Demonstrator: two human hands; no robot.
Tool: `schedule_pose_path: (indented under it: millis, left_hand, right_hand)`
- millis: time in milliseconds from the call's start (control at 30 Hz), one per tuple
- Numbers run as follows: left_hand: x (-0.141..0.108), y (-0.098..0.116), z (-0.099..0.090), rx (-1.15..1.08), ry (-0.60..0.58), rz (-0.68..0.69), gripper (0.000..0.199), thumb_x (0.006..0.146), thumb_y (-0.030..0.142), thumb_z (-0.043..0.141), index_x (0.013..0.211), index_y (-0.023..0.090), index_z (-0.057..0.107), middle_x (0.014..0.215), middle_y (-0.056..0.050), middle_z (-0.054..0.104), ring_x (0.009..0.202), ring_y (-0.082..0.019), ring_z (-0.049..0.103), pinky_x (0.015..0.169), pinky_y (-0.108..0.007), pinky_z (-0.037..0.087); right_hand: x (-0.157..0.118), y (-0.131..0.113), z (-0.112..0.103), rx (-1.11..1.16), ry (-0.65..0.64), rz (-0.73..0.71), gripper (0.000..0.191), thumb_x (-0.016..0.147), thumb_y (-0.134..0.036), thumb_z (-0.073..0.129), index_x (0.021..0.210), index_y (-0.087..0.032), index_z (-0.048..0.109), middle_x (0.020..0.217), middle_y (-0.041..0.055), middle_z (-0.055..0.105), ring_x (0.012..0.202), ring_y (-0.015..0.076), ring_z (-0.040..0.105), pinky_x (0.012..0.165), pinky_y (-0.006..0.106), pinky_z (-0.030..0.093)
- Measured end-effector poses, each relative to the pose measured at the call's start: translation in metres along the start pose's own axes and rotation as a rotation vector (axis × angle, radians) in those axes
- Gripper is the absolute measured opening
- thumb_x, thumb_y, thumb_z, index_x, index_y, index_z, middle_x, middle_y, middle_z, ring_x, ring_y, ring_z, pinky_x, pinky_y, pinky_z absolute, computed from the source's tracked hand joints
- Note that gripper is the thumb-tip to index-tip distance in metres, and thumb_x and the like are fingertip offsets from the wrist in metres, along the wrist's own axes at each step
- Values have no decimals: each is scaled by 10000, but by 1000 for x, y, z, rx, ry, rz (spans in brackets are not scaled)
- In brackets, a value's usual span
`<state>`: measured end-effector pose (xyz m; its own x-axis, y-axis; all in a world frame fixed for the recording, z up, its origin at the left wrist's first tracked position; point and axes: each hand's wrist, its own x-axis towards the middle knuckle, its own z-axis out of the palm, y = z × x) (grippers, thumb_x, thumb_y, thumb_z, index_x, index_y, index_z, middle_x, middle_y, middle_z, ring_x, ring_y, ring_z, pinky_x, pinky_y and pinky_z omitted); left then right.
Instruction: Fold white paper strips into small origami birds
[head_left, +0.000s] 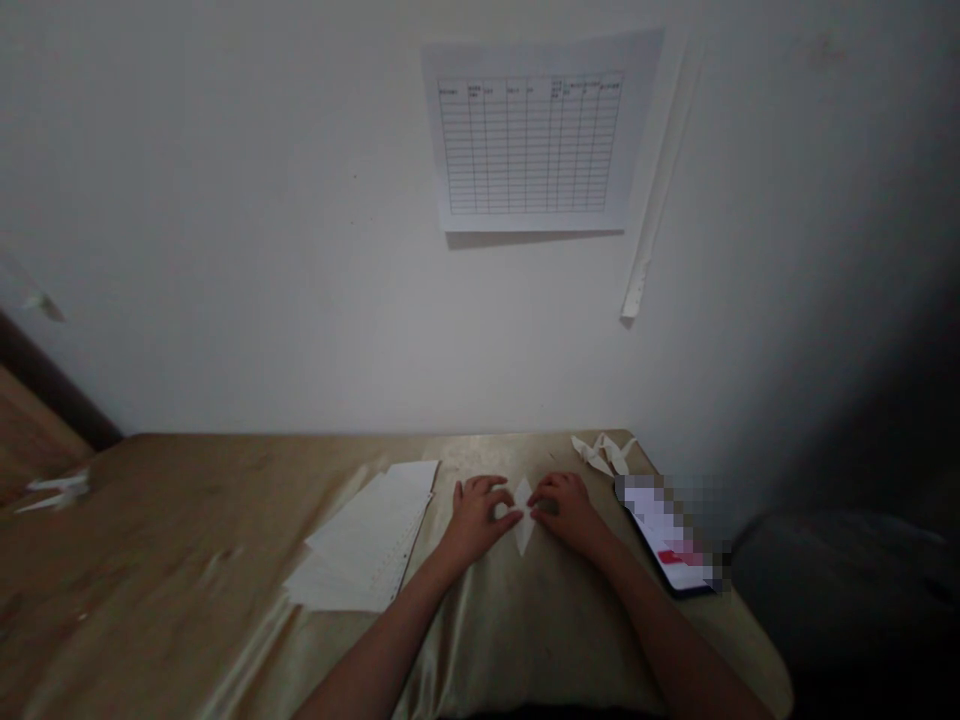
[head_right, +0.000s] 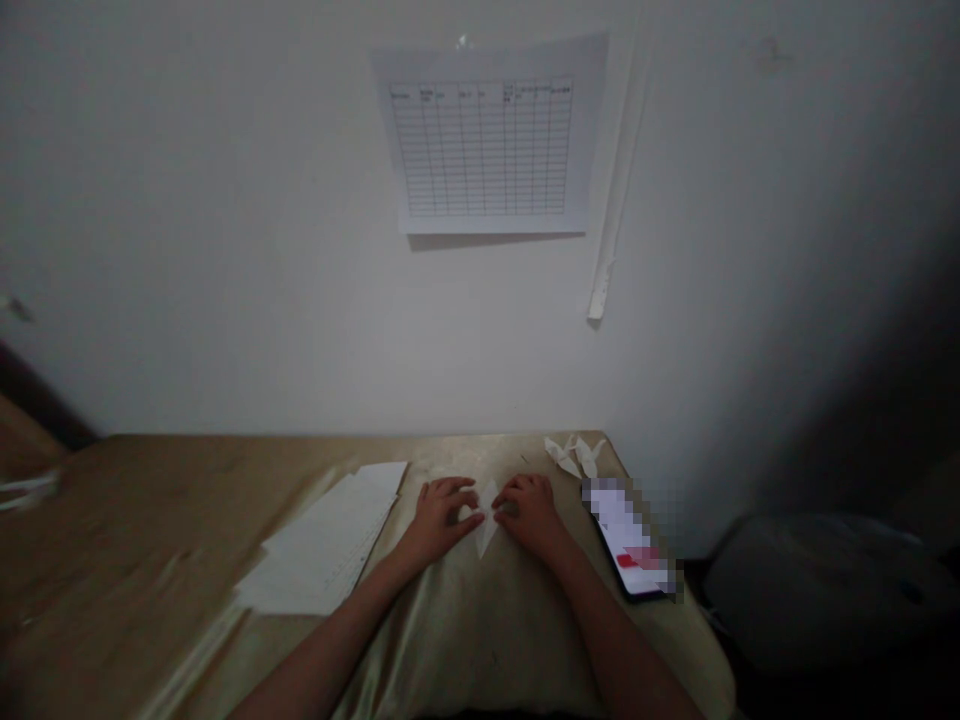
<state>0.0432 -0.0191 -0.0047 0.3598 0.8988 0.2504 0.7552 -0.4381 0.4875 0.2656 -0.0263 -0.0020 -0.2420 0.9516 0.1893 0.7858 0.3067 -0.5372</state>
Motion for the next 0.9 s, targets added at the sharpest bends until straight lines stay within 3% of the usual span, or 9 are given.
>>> schedule_pose_path:
  millis: [133, 167, 300, 633, 900]
  left_hand:
    - [0, -3, 0, -3, 11, 9, 115, 913, 347, 786, 880, 237, 786, 1347, -96, 727, 1333, -321, 584, 1207, -607, 347]
    - [-1, -3, 0, 8, -8, 14, 89, 898, 329, 798, 928, 245, 791, 1351, -92, 724, 1342, -322, 579, 1211, -610, 341]
    - [-2, -7, -6, 55, -79, 51, 334, 862, 308, 837, 1188, 362, 789, 1489, -52, 655, 1420, -320, 523, 1234, -610, 320]
    - [-3, -19, -12, 106, -132, 93, 352, 865, 402, 852, 1215, 426, 813, 1585, -48, 592, 1457, -359, 502, 1235, -575, 369]
    - [-1, -23, -17, 104, -227, 102, 595, 740, 538, 932, 1302, 442, 763, 1649, -62, 523, 1500, -406, 457, 1246, -598, 348]
  right_hand:
    - [0, 3, 1, 10, 5, -2, 197, 861, -230, 732, 1009, -305, 840, 1174, 47, 743, 1222, 270, 593, 1149, 468, 374]
    - [0, 3, 2, 12, 7, -4, 195, 862, -232, 733, 1006, -308, 841, 1167, 46, 744, 1220, 270, 593, 1153, 470, 373]
    - [0, 4, 2, 18, 11, -10, 210, 854, -219, 751, 1011, -320, 848, 1167, 48, 746, 1227, 275, 588, 1153, 469, 379]
    - [-3, 7, 4, 47, 9, -50, 223, 872, -209, 723, 1018, -325, 846, 1181, 46, 716, 1231, 259, 574, 1162, 463, 379]
    - [1, 12, 8, 70, 45, -92, 168, 971, -309, 651, 946, -239, 801, 1113, 63, 747, 1164, 254, 611, 1115, 465, 415]
